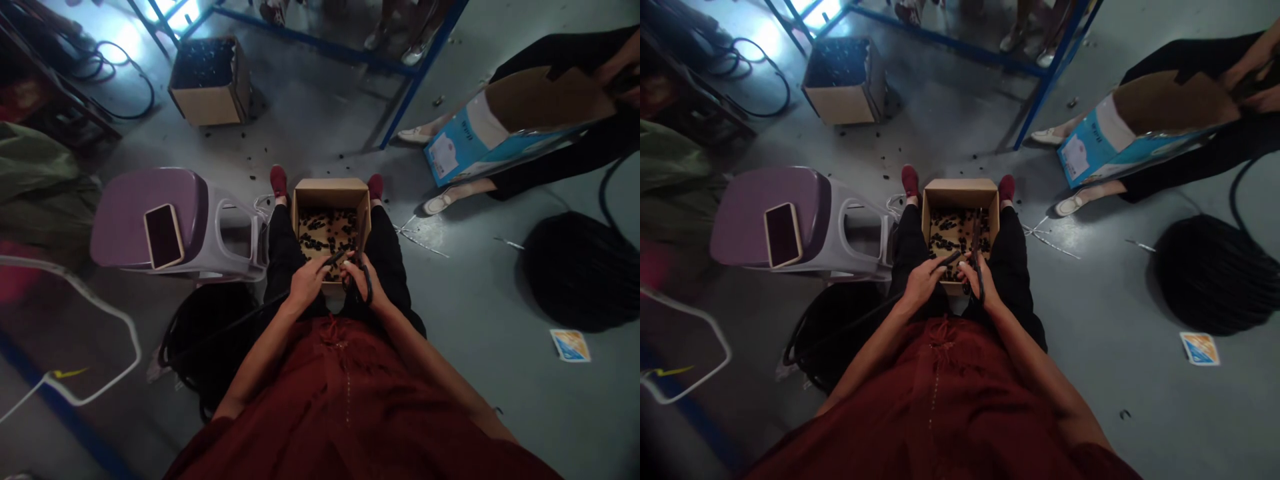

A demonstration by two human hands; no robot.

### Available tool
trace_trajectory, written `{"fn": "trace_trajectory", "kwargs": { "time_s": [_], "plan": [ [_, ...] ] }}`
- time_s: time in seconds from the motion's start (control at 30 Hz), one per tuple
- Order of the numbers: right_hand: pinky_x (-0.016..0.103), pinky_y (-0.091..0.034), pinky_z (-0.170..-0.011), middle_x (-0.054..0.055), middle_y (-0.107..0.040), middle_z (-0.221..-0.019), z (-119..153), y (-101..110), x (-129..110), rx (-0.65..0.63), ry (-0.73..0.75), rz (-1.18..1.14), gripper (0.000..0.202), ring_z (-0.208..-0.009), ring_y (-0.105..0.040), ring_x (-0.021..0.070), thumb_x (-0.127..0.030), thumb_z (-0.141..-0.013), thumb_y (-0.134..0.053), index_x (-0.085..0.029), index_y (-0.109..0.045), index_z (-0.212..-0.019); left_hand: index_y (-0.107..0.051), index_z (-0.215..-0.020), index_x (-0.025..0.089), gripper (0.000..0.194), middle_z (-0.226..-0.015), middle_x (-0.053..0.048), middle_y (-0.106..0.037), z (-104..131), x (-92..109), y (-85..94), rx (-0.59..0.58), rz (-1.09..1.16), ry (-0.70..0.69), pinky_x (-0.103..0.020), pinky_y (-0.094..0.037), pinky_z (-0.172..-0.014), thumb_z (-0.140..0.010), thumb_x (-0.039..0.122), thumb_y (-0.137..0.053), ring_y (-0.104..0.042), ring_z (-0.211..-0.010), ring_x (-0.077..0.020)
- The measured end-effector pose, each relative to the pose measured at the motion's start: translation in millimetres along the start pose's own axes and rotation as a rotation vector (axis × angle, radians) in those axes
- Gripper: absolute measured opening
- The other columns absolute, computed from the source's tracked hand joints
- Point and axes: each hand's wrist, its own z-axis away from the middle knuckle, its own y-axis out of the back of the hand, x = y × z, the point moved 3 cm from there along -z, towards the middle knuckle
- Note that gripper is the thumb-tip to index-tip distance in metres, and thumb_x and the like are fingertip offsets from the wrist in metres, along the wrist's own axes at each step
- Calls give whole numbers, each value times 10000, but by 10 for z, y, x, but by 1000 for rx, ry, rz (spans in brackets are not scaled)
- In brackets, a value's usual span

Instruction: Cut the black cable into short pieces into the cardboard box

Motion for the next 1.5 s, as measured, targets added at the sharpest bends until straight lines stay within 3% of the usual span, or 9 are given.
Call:
{"fn": "trace_trajectory", "kwargs": {
  "time_s": [0.13, 0.27, 0.43, 0.87, 1.07, 1.3, 1.5],
  "plan": [
    [264, -478, -620, 42, -572, -930, 8, 76, 187, -137, -29, 205, 509, -756, -595, 145, -523, -762, -515, -208, -408, -1147, -613, -1145, 211, 306, -1156, -33, -637, -100, -216, 269, 121, 120, 52, -260, -414, -972, -862, 219, -495, -573, -1077, -144],
    [311, -472, -730, 61, -595, -995, 124, 126, 261, -248, 8, 475, 518, -836, -597, 175, -505, -795, -504, -202, -427, -1208, -619, -1141, 207, 308, -1170, -27, -636, -142, -299, 372, 142, 179, 57, -276, -407, -991, -857, 228, -500, -565, -1101, -148],
    [331, -451, -769, 82, -616, -994, 257, 102, 195, -313, 21, 629, 493, -872, -603, 209, -481, -799, -520, -197, -433, -1192, -627, -1131, 209, 304, -1157, -25, -644, -135, -296, 326, 143, 180, 77, -281, -410, -991, -848, 230, -515, -570, -1095, -150],
    [336, -455, -770, 79, -618, -1000, 253, 69, 271, -360, 33, 648, 501, -876, -604, 214, -477, -815, -524, -199, -433, -1222, -644, -1051, 204, 243, -1043, -16, -686, -111, -188, 208, 72, 114, 69, -251, -451, -865, -835, 248, -542, -618, -964, -151],
    [361, -456, -789, 94, -622, -1019, 245, 52, 253, -340, 18, 630, 503, -907, -603, 236, -486, -810, -524, -207, -455, -1222, -649, -1038, 209, 234, -997, -12, -697, -95, -186, 116, 45, 73, 79, -248, -466, -814, -835, 258, -541, -633, -903, -153],
    [356, -473, -756, 93, -625, -1018, 233, 65, 278, -355, -28, 587, 481, -874, -613, 231, -502, -830, -476, -201, -484, -1205, -646, -1084, 221, 268, -1108, -18, -668, -98, -223, 74, -6, 40, 30, -269, -440, -930, -842, 235, -531, -603, -1029, -156],
    [319, -452, -729, 55, -625, -908, 267, 43, 239, -280, -5, 613, 367, -825, -599, 206, -484, -856, -414, -207, -524, -1069, -658, -1076, 212, 269, -1070, -27, -684, -160, -208, 49, -32, 22, -11, -267, -457, -884, -845, 251, -525, -620, -984, -168]
  ]
}}
